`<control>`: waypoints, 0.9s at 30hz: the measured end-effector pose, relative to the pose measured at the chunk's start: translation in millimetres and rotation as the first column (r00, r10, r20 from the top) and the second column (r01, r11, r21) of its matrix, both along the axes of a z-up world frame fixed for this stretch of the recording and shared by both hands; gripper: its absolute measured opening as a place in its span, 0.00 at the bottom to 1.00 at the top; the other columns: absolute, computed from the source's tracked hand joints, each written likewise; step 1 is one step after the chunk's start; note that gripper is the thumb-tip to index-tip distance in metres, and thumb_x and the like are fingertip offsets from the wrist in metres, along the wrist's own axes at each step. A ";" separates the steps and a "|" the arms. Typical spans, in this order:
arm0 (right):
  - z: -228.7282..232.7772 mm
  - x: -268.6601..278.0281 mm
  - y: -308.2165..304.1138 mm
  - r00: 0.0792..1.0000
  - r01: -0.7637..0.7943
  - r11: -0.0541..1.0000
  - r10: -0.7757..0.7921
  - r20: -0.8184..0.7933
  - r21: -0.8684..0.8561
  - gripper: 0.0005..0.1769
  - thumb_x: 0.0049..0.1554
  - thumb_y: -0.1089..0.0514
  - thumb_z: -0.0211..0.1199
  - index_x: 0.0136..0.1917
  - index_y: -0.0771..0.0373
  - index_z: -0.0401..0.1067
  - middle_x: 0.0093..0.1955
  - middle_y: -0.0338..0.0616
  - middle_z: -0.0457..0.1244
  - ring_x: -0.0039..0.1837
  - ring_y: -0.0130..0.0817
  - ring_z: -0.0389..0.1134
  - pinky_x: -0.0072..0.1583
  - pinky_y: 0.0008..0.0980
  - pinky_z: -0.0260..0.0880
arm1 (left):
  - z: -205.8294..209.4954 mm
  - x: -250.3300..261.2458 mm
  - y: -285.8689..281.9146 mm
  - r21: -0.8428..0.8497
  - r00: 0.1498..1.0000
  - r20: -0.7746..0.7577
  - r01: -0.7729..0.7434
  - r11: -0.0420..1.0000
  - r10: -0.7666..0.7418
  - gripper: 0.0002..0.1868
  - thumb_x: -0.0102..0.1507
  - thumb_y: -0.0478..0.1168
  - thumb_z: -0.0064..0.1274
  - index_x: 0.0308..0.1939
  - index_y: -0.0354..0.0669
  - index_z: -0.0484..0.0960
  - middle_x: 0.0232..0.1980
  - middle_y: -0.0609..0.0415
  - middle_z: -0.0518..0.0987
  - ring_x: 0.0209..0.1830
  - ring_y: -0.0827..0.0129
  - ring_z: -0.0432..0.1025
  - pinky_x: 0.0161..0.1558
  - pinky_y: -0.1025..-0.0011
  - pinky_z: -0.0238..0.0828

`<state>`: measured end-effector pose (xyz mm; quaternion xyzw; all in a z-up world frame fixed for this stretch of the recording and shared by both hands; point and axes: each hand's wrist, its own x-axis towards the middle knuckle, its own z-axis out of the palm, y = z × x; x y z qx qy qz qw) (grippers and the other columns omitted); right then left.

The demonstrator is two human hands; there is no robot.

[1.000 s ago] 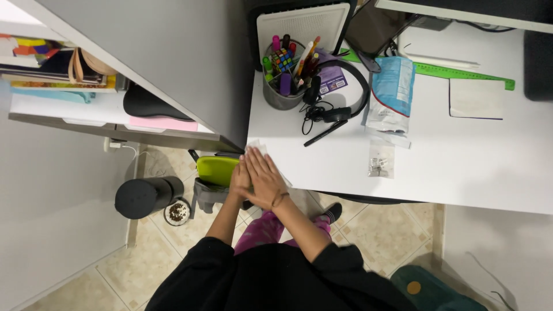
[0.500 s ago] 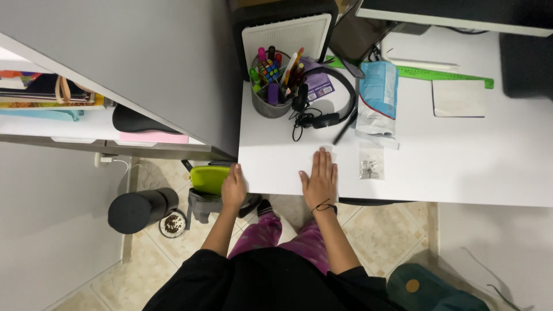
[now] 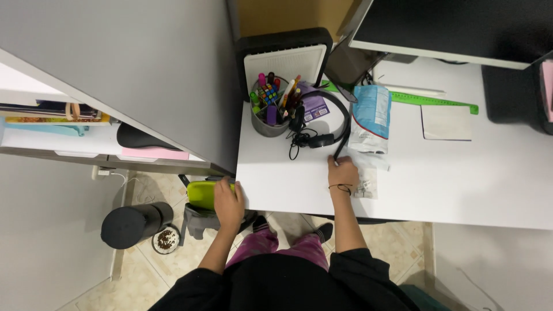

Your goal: The person organizes a cluttered desk by sorting papers, placing items into a drawer, and arranging stationery. They open a drawer, put a notebook and small items inside, then close it. They fold and stack papers, wipe the desk surface, and reposition a pen holder and other objects to clear the workspace.

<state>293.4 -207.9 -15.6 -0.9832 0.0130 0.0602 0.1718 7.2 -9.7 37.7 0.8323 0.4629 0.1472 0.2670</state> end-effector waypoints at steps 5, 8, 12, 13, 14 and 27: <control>7.7 -60.2 7.7 0.978 -0.025 0.968 0.075 -0.192 0.249 0.25 0.51 0.33 0.61 0.41 0.57 0.80 0.39 0.52 0.71 0.50 0.57 0.74 0.50 0.53 0.72 | 25.3 22.4 -0.6 0.033 0.973 0.178 0.146 0.989 -0.150 0.10 0.66 0.34 0.51 0.50 0.37 0.77 0.43 0.50 0.71 0.47 0.52 0.70 0.51 0.60 0.69; 18.9 -120.4 20.6 0.962 -0.053 0.864 0.178 -0.206 0.501 0.17 0.55 0.47 0.60 0.40 0.63 0.78 0.39 0.57 0.70 0.50 0.58 0.72 0.53 0.51 0.70 | 24.4 53.9 -6.0 -0.248 0.907 0.324 0.356 0.901 -0.269 0.13 0.65 0.40 0.53 0.49 0.37 0.83 0.47 0.45 0.77 0.50 0.48 0.74 0.52 0.56 0.71; 61.8 -169.1 44.2 0.917 -0.219 0.731 0.381 -0.120 0.646 0.10 0.52 0.61 0.63 0.48 0.64 0.77 0.44 0.53 0.73 0.53 0.53 0.74 0.54 0.48 0.74 | 42.7 80.4 -21.3 -0.479 0.772 0.487 0.627 0.614 -0.408 0.16 0.65 0.42 0.58 0.53 0.39 0.86 0.45 0.43 0.82 0.42 0.55 0.75 0.48 0.58 0.71; 66.0 -166.9 48.4 0.916 -0.220 0.729 0.382 -0.119 0.648 0.10 0.52 0.61 0.63 0.48 0.64 0.77 0.44 0.53 0.73 0.53 0.53 0.74 0.54 0.48 0.74 | 39.6 84.2 -18.9 -0.477 0.772 0.487 0.627 0.616 -0.408 0.16 0.65 0.42 0.58 0.53 0.39 0.86 0.45 0.43 0.82 0.42 0.55 0.75 0.48 0.58 0.71; 70.2 -164.7 52.6 0.914 -0.268 0.705 0.402 -0.058 0.657 0.11 0.50 0.62 0.63 0.48 0.65 0.76 0.42 0.57 0.71 0.51 0.55 0.73 0.51 0.48 0.72 | 36.5 88.1 -16.4 -0.426 0.765 0.529 0.614 0.664 -0.368 0.14 0.63 0.40 0.60 0.50 0.37 0.86 0.44 0.43 0.81 0.42 0.52 0.75 0.47 0.58 0.71; 78.9 -147.6 63.1 0.836 -0.194 0.653 0.501 -0.225 0.732 0.08 0.59 0.52 0.66 0.51 0.52 0.81 0.44 0.43 0.74 0.53 0.34 0.74 0.56 0.36 0.73 | 130.2 137.9 69.7 0.176 0.656 0.735 0.063 0.982 -0.173 0.02 0.69 0.33 0.56 0.43 0.37 0.82 0.43 0.51 0.78 0.38 0.61 0.75 0.42 0.68 0.74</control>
